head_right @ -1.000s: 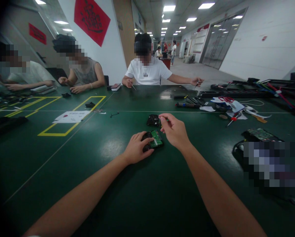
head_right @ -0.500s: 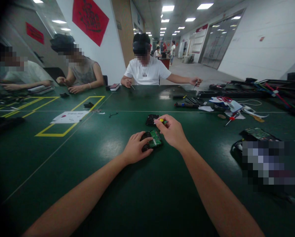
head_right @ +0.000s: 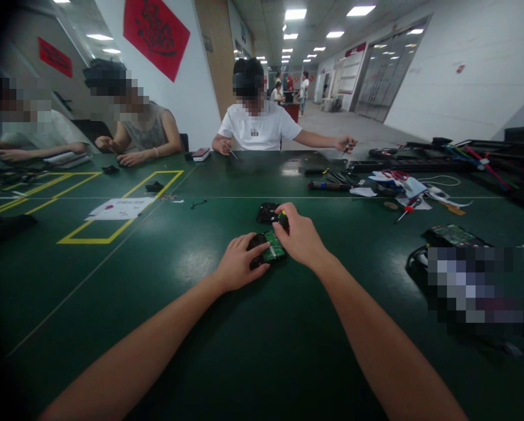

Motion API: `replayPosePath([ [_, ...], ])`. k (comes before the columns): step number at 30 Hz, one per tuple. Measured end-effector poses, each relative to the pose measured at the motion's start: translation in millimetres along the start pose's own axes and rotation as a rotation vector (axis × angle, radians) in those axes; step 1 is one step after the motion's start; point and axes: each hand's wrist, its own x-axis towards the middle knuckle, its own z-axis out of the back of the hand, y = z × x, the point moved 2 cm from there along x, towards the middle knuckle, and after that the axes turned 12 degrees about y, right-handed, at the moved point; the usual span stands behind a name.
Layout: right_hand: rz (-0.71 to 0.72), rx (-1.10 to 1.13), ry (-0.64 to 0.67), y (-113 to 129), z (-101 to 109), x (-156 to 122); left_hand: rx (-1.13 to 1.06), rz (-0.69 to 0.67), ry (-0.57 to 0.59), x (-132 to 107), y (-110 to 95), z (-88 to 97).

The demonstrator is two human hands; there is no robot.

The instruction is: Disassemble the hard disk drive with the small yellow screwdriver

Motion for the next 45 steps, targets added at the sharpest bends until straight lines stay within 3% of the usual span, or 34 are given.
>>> replayPosePath([
  [14, -0.052, 0.113, -0.007, -0.7, 0.5, 0.2, -0.003, 0.002, 0.012, 0.6, 1.7, -1.9],
  [22, -0.131, 0.504, -0.038, -1.9, 5.8, 3.3, -0.004, -0.005, 0.012, 0.9, 1.5, 0.1],
  [26, -0.149, 0.711, 0.039, 2.5, 6.1, 5.3, -0.005, -0.005, 0.009, 0.9, 1.2, 0.5],
  [39, -0.249, 1.120, 0.174, 8.9, 4.3, 3.4, 0.019, -0.015, -0.008, 0.7, -1.2, 1.1],
  [45, -0.274, 1.119, 0.204, 10.7, 3.7, 1.7, 0.016, -0.015, -0.006, 1.3, -1.0, 0.4],
])
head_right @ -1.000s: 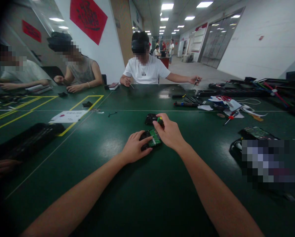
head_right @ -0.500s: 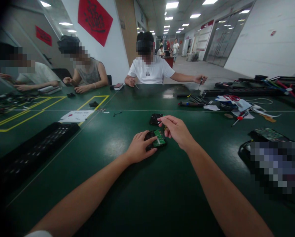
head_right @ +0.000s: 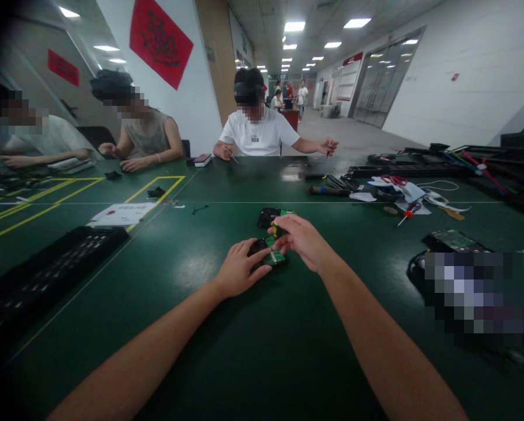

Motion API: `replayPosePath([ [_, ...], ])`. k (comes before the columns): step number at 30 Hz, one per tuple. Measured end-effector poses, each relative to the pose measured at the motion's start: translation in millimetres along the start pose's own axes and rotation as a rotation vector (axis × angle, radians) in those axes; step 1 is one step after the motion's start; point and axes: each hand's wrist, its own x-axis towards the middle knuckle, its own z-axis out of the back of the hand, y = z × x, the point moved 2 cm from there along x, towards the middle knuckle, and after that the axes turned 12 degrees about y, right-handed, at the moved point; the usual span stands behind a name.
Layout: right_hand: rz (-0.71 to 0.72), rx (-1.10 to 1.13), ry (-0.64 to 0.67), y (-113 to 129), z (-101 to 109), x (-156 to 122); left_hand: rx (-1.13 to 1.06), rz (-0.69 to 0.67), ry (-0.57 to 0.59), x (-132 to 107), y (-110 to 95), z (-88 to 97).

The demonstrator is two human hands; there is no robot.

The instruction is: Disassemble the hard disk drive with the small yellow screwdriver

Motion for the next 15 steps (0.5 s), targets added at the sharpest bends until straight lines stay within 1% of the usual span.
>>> replayPosePath([
  [3, 0.032, -0.084, -0.045, -1.1, 3.7, 1.2, -0.003, 0.004, -0.008, 0.0, 0.4, -1.1],
  [8, 0.072, -0.196, -0.069, -0.7, 10.0, 3.1, -0.013, -0.014, -0.005, -0.5, 2.2, -1.7],
  [12, 0.121, -0.200, -0.086, 0.4, 10.7, 3.0, 0.003, -0.026, -0.001, -0.4, 4.7, -4.4],
  [15, 0.121, -0.180, -0.112, -1.4, 10.6, 3.1, 0.009, -0.024, -0.011, -0.2, 6.7, -7.3],
])
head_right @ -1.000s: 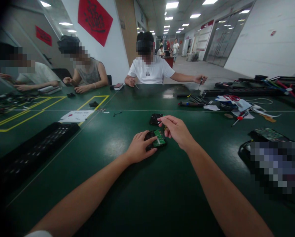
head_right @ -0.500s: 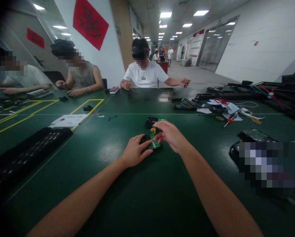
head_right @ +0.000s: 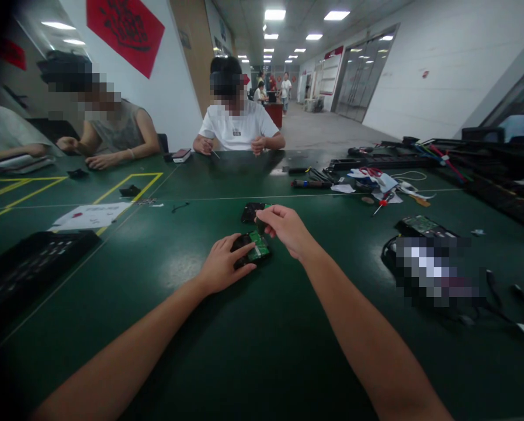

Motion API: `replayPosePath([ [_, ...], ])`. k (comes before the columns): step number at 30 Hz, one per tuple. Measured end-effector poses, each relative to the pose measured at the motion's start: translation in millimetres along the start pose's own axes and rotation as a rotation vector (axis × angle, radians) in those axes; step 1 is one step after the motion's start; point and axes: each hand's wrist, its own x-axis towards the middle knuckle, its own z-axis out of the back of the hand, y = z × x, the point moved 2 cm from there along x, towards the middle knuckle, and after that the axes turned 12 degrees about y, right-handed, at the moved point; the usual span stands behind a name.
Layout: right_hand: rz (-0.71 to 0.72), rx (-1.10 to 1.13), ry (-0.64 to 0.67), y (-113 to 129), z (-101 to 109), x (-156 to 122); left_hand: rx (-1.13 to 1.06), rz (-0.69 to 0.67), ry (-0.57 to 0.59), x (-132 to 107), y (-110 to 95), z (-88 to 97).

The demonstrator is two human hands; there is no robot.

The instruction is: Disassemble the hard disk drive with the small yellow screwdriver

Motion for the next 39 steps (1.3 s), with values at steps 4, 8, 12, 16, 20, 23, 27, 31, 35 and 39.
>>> replayPosePath([
  [4, -0.013, 0.065, 0.016, -2.3, -0.9, 0.9, -0.003, -0.009, -0.012, 0.1, 1.0, -1.6],
  [8, -0.025, 0.070, 0.044, -0.9, 0.4, 1.5, -0.011, -0.010, -0.018, 0.0, 1.6, -1.8],
  [12, -0.030, 0.051, 0.134, 0.6, 1.6, 0.0, -0.019, -0.003, -0.020, 0.0, 2.6, -2.7],
  [16, -0.015, 0.120, 0.165, 0.3, 2.7, -1.7, -0.017, -0.010, -0.020, -0.1, 2.7, -3.1],
  [20, -0.024, 0.203, 0.173, 1.2, 3.6, -2.0, -0.003, -0.016, -0.013, -0.3, 2.7, -2.8],
  [23, -0.031, 0.179, 0.183, 3.9, 4.3, -2.5, 0.013, -0.018, -0.008, -0.3, 3.2, -2.6],
  [27, -0.023, -0.002, 0.178, 7.5, 6.2, -3.1, 0.014, -0.047, 0.001, 0.1, 3.2, -1.9],
  [31, -0.008, -0.109, 0.168, 10.2, 6.8, -3.8, -0.008, -0.049, 0.005, 0.2, 3.0, -1.0],
  [35, -0.028, -0.067, 0.183, 11.4, 5.4, -4.7, -0.027, -0.043, 0.002, 0.1, 3.0, -0.7],
  [39, -0.055, 0.036, 0.149, 10.4, 6.8, -3.9, -0.028, -0.038, 0.000, 0.0, 2.4, -0.7],
])
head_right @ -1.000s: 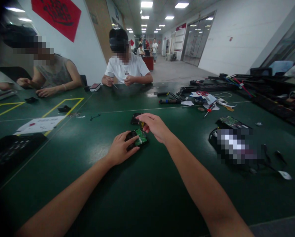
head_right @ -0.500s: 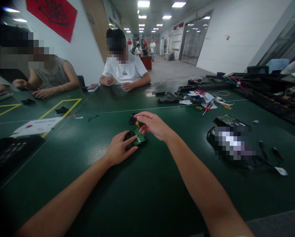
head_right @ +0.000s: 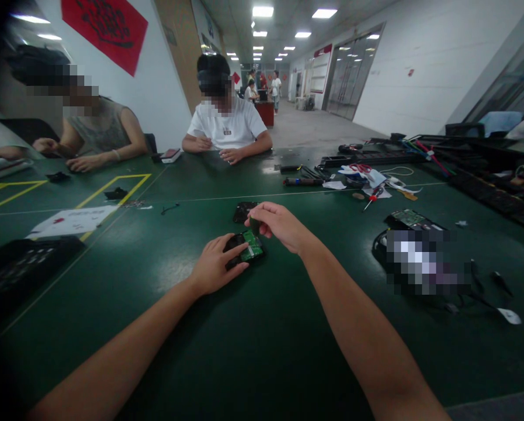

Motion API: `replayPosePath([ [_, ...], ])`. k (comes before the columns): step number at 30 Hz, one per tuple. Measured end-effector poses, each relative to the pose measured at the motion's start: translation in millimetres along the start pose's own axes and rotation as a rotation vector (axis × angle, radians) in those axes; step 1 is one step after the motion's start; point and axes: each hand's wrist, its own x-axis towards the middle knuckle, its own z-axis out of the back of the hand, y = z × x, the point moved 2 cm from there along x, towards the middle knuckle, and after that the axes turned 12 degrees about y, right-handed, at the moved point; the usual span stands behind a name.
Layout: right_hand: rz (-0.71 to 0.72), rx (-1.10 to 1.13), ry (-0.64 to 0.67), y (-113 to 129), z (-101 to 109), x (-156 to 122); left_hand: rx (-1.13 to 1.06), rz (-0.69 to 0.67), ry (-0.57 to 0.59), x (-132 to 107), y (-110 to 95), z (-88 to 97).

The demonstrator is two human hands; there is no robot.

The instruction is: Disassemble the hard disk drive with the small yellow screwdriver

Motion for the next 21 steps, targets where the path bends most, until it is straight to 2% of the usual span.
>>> replayPosePath([
  [12, 0.009, 0.191, 0.011, -2.0, -2.3, 0.3, -0.006, 0.015, -0.001, 0.6, -1.9, 0.8],
  [21, 0.109, -0.122, -0.174, -4.9, 6.0, 3.4, 0.008, 0.016, 0.007, 1.1, -3.4, 2.0],
])
